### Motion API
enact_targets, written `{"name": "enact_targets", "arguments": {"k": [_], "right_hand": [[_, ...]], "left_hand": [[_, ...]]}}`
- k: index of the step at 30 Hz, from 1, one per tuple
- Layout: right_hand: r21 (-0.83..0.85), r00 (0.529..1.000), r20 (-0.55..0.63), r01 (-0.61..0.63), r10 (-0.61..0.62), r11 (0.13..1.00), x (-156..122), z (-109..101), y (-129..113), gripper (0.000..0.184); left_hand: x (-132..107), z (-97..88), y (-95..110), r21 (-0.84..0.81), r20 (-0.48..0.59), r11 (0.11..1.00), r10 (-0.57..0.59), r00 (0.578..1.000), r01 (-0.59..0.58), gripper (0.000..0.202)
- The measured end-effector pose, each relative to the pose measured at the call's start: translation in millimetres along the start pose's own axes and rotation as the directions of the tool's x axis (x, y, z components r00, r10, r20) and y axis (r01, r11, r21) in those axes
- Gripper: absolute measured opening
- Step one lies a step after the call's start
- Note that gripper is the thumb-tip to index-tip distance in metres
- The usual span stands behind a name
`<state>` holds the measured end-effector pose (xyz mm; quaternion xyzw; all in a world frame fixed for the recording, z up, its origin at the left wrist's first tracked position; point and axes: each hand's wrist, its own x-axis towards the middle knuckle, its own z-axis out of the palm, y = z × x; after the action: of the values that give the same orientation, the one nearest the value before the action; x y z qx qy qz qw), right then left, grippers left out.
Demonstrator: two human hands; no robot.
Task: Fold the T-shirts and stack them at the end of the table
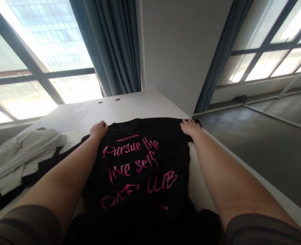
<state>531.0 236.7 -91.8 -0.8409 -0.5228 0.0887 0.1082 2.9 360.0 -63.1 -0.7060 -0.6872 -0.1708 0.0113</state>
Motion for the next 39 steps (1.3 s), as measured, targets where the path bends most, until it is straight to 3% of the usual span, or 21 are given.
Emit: {"name": "enact_targets", "arguments": {"k": [3,5,8,11,14,16,24,27,32,35,39], "right_hand": [[-0.091,0.99,-0.061,-0.134,0.128,0.987,-2,0,-6,0.074],[-0.144,0.986,-0.126,-0.123,0.105,0.982,-4,-4,-11,0.074],[-0.169,0.97,-0.171,0.142,-0.171,0.975,-10,-8,-23,0.07],[-0.164,0.92,-0.069,0.37,-0.385,0.914,-14,-5,-38,0.066],[-0.139,0.936,0.075,0.35,-0.343,0.926,-15,5,-49,0.065],[-0.123,0.951,0.108,0.303,-0.29,0.945,-12,10,-51,0.065],[0.005,0.98,0.031,0.195,-0.195,0.981,4,9,-40,0.065],[-0.027,0.971,0.02,0.24,-0.24,0.97,-1,6,-41,0.064],[-0.089,0.896,0.066,0.444,-0.439,0.892,-13,7,-56,0.075],[-0.058,0.91,0.126,0.404,-0.395,0.913,-12,9,-61,0.075],[-0.005,0.93,0.043,0.365,-0.365,0.931,-1,10,-49,0.068]], "left_hand": [[-2,-2.8,2,0.002,0.003,1.0,-0.007,1.0,0.007,0.023],[-2,-4.0,3,0.003,0.008,1.0,-0.009,1.0,0.009,0.023],[-2,-3.9,2,0.006,0.01,1.0,-0.012,1.0,0.012,0.022],[-1,-2.2,1,0.011,0.005,1.0,-0.017,1.0,0.016,0.024],[0,-1.0,1,0.014,0.007,1.0,-0.02,1.0,0.02,0.026],[0,-0.9,1,0.015,0.008,1.0,-0.023,1.0,0.022,0.026],[-1,-3.8,3,0.024,0.013,0.999,-0.024,1.0,0.023,0.027],[-1,-4.0,4,0.03,0.015,0.999,-0.024,1.0,0.023,0.027],[-1,-4.1,4,0.028,0.021,0.999,-0.026,0.999,0.025,0.027],[-1,-4.6,4,0.026,0.024,0.999,-0.026,0.999,0.026,0.026],[0,-4.2,3,0.026,0.022,0.999,-0.027,0.999,0.026,0.025]]}}
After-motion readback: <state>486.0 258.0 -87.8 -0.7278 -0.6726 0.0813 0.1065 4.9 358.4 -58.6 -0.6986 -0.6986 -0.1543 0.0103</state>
